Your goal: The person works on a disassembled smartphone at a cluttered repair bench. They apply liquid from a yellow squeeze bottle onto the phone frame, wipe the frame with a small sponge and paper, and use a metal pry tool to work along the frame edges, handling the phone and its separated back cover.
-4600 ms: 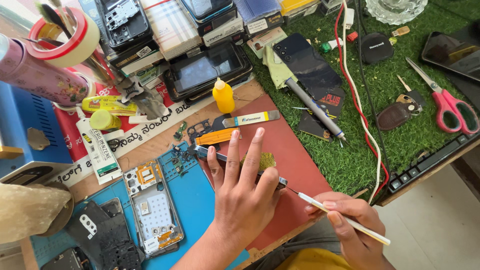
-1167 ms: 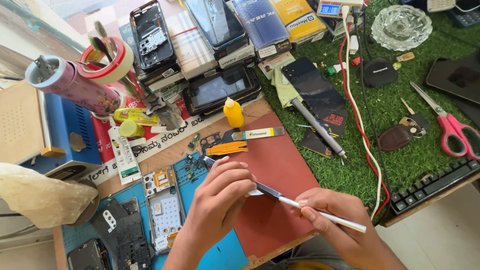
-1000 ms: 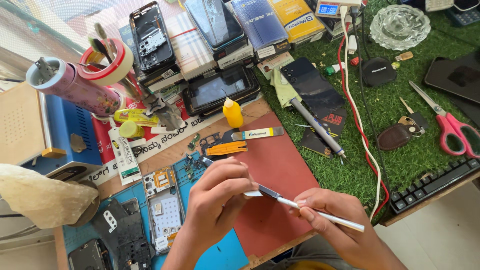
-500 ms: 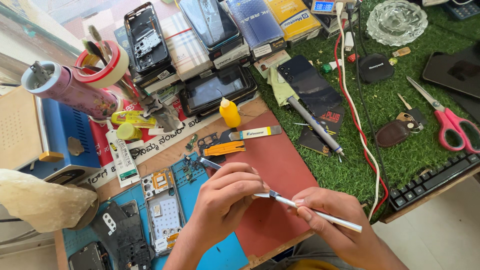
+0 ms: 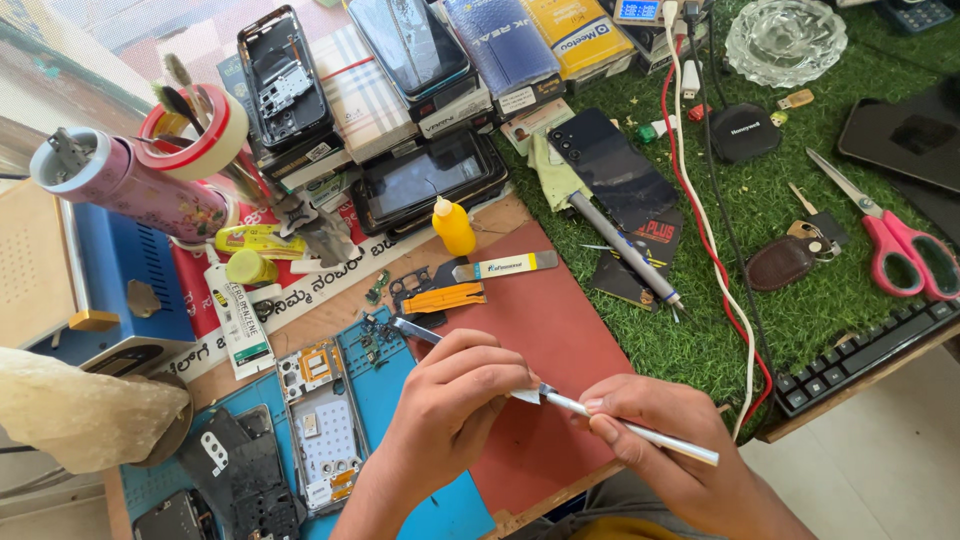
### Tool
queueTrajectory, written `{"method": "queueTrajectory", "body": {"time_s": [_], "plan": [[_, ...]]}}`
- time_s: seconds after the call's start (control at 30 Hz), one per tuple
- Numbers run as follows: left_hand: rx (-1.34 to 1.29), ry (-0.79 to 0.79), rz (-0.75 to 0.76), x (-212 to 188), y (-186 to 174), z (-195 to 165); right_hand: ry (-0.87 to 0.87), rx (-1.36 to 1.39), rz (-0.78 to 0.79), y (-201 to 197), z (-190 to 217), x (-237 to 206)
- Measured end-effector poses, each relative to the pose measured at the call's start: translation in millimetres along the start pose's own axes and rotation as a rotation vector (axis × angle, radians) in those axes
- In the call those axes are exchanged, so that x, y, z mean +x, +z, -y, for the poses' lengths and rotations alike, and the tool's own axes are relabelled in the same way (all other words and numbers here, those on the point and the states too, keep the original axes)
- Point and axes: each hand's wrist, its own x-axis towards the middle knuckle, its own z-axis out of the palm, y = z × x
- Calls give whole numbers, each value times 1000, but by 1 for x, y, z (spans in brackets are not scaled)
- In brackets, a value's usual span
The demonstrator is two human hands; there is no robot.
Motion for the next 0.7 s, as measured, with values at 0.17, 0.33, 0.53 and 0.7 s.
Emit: {"method": "queueTrajectory", "body": {"time_s": [0.17, 0.33, 0.53, 0.7], "plan": [[40, 32, -10, 1, 1, -3, -35, -35, 2, 0, 0, 0], [68, 48, -25, 1, 1, -5, -22, -46, 8, 0, 2, 0], [61, 46, -36, -2, 2, -4, -43, -42, 2, 1, 1, 0], [53, 42, -26, -4, 4, -3, -40, -54, 1, 1, 0, -1]]}}
